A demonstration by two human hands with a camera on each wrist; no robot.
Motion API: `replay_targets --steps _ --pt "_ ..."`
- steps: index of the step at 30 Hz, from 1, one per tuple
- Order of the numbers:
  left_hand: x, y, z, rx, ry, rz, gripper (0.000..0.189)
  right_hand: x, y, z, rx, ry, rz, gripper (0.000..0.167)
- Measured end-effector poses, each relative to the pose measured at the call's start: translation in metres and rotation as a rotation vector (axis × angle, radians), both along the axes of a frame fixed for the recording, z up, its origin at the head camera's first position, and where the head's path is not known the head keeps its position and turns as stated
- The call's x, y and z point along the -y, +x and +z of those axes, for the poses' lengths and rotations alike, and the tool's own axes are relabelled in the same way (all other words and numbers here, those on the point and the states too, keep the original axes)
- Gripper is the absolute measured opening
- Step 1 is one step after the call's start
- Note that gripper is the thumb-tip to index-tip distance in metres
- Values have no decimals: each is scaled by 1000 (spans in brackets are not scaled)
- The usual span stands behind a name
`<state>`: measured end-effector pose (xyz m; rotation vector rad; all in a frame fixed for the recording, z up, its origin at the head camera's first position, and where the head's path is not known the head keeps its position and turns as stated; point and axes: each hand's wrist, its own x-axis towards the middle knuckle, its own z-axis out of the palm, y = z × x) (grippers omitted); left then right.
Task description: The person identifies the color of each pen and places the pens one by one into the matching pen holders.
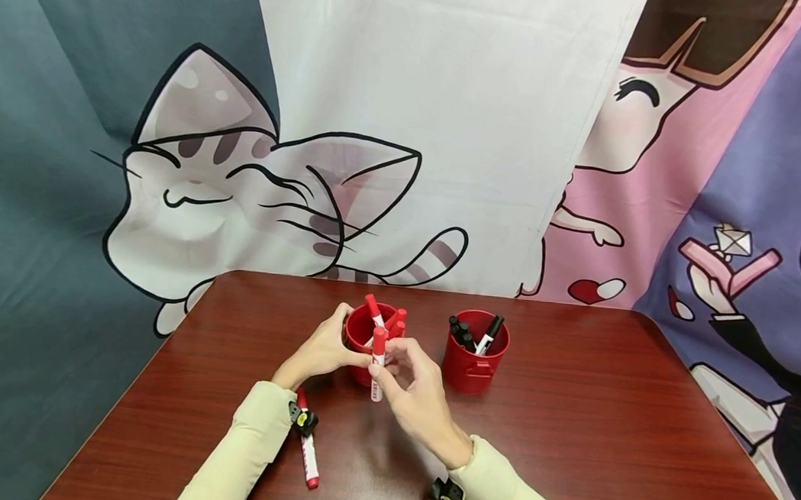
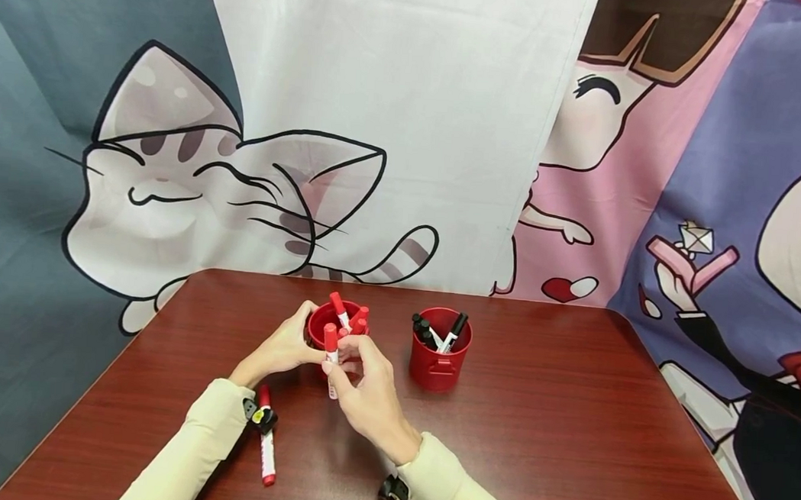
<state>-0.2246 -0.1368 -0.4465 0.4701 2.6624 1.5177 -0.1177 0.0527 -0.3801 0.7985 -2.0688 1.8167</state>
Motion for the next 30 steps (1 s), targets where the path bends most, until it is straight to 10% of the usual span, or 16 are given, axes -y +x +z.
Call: replay_targets --steps 30 --pt "1 1 -3 15 51 -24 72 12 -45 61 -194 -64 -146 25"
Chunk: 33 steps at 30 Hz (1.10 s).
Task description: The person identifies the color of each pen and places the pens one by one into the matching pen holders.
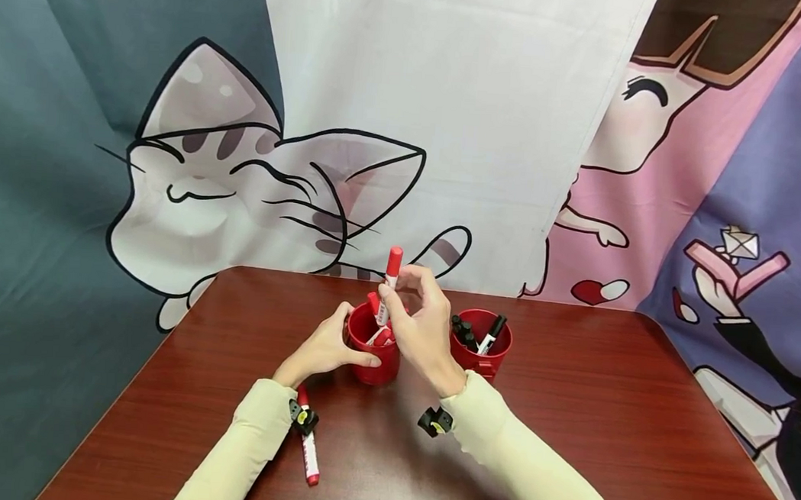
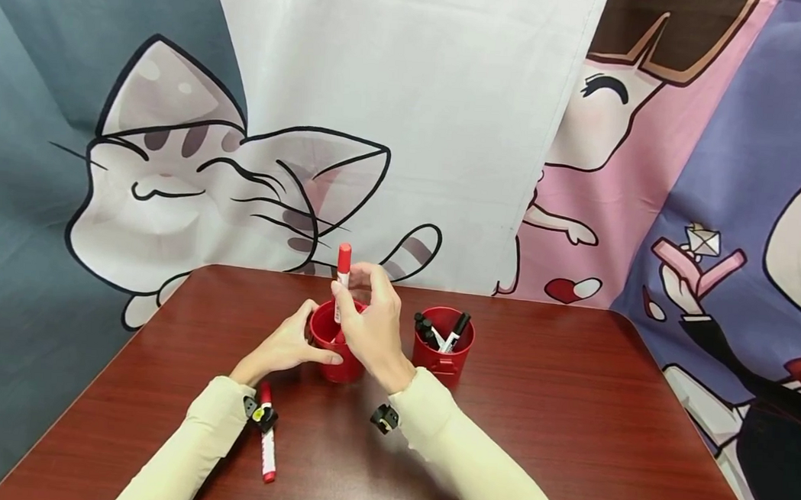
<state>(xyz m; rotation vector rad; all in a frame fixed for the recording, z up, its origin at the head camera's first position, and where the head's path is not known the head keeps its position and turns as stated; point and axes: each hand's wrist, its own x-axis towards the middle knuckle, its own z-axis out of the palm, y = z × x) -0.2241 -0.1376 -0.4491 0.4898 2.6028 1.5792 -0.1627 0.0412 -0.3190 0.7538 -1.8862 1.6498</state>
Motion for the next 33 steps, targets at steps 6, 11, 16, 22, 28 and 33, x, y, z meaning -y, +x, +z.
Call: replay_targets --steps 6,11,16,22,28,33 --pt "0 -2 -1 -8 -13 -1 70 1 -9 -4 47 29 -10 24" --pt "1 -2 0 -10 -1 -12 72 -1 -12 -14 148 86 6 23" --pt "2 1 -2 9 -7 -5 73 -3 -13 -27 206 160 19 23" --pt "-2 12 15 8 -21 0 68 -4 -11 -34 209 197 29 27" --pt "-4 23 36 19 -21 -26 66 -4 -13 -34 219 214 44 25" --pt "-1 12 18 9 -15 -14 69 -3 -15 -32 212 180 76 24"
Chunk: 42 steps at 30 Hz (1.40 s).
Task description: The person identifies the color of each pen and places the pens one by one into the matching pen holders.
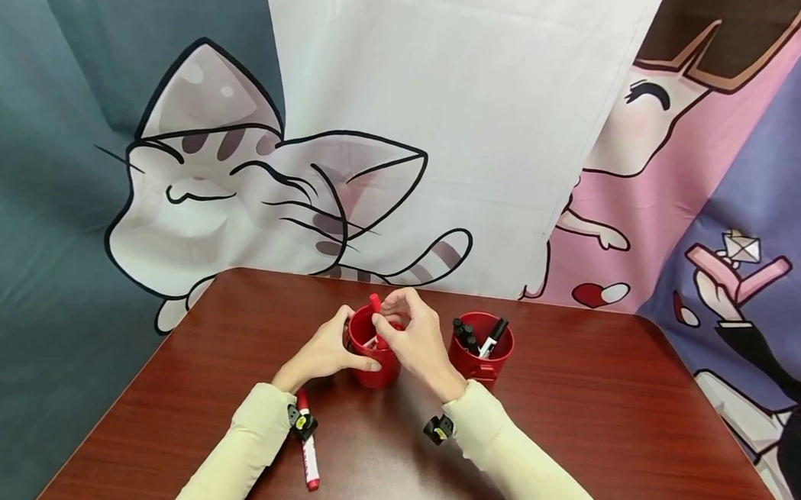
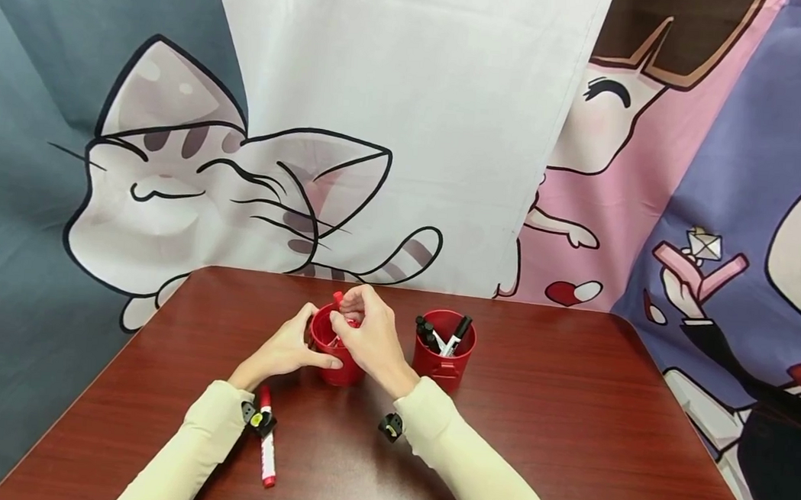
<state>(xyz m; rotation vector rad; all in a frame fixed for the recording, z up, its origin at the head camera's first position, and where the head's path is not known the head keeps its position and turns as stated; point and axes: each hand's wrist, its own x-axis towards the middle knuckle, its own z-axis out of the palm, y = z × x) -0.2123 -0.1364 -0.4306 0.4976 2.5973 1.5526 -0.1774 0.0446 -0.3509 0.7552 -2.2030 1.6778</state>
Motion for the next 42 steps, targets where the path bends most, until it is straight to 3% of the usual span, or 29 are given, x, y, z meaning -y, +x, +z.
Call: replay_targets --steps 3,9,16,19,24,32,42 --pt "2 -10 -16 -16 -7 15 71 -1 5 0 -75 8 -34 23" --pt "1 -12 -19 -39 -40 6 70 -3 15 -18 -349 35 -29 20" --pt "3 -12 -17 -74 -65 2 65 5 21 -47 -416 130 40 17" --pt "5 -13 -16 -84 -85 -3 61 12 26 -55 -370 199 103 16" --pt "8 -14 -12 -109 -128 -20 52 26 28 -72 -166 322 180 15" --pt "12 -14 -3 -46 -159 -85 74 50 28 -94 83 584 259 17" --pt "8 -10 5 10 -117 -120 90 80 38 -101 227 838 160 35"
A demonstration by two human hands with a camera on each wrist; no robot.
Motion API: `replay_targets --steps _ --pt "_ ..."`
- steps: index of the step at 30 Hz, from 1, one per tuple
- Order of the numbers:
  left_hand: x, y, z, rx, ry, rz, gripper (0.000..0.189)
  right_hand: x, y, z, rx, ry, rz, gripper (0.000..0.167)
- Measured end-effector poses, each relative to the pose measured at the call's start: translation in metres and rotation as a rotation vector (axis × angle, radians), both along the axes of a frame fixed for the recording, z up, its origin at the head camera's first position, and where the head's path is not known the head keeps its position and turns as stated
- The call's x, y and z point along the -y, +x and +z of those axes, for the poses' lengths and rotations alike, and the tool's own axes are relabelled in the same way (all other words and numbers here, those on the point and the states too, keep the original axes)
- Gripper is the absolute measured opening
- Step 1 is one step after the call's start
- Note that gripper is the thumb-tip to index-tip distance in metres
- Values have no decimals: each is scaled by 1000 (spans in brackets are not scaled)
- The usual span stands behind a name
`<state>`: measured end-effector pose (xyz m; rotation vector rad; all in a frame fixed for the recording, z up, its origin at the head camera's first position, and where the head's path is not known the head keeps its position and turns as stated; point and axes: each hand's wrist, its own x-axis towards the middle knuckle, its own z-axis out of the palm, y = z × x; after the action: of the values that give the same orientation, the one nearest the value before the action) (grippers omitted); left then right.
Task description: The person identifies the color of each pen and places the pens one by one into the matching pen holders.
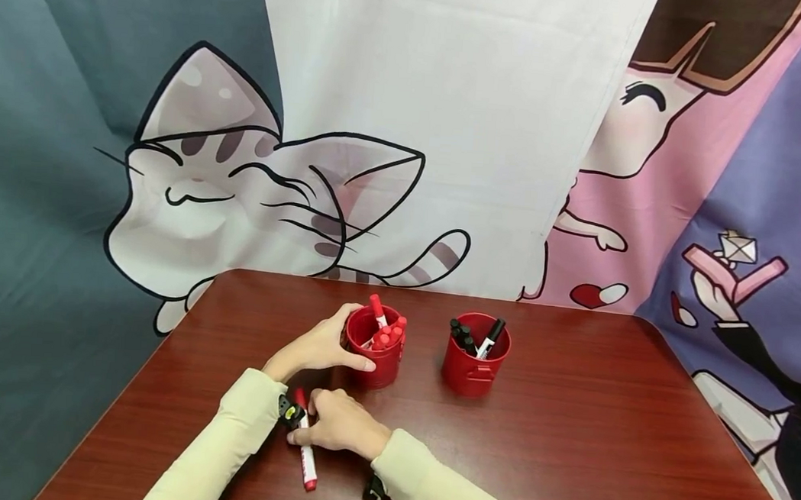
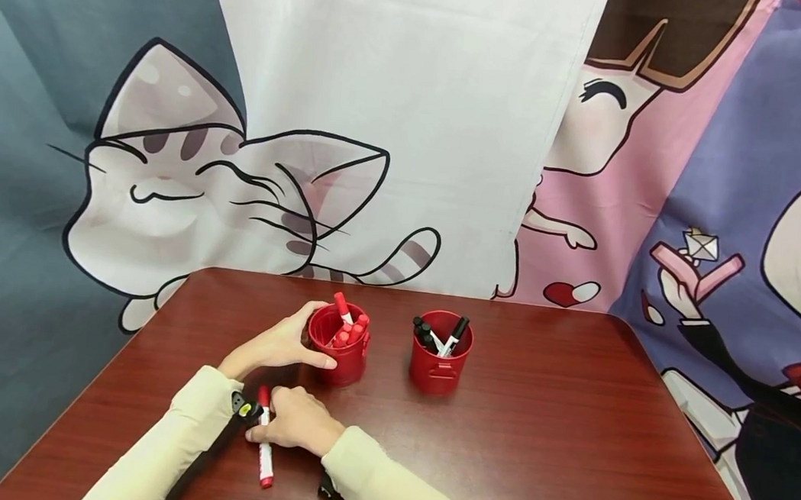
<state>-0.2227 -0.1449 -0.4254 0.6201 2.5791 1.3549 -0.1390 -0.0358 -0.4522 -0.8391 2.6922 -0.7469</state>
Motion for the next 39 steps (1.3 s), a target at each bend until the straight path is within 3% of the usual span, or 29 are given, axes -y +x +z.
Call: replay_targets --steps 8,14,19,23,26,28,35,39 --pt "-5 -4 1 26 38 -15 103 11 4 -1 -56 150 -91 40" --pt "-5 -7 -7 5 76 -27 93 3 4 1 -88 179 -109 28" --pt "-5 -3 -7 -1 113 -20 87 -9 4 4 -122 203 -98 20" --pt "-5 5 7 14 112 -28 83 -19 5 5 -138 208 -92 19" --pt "-5 11 19 28 96 -23 82 -27 5 5 -115 183 -89 19" --pt "-5 13 21 26 77 -6 82 -31 5 6 -82 166 -91 20" --pt "-6 14 22 33 68 12 82 -51 0 12 95 95 -94 19" --pt "-6 13 19 39 51 19 81 -64 -2 15 140 58 -101 18"
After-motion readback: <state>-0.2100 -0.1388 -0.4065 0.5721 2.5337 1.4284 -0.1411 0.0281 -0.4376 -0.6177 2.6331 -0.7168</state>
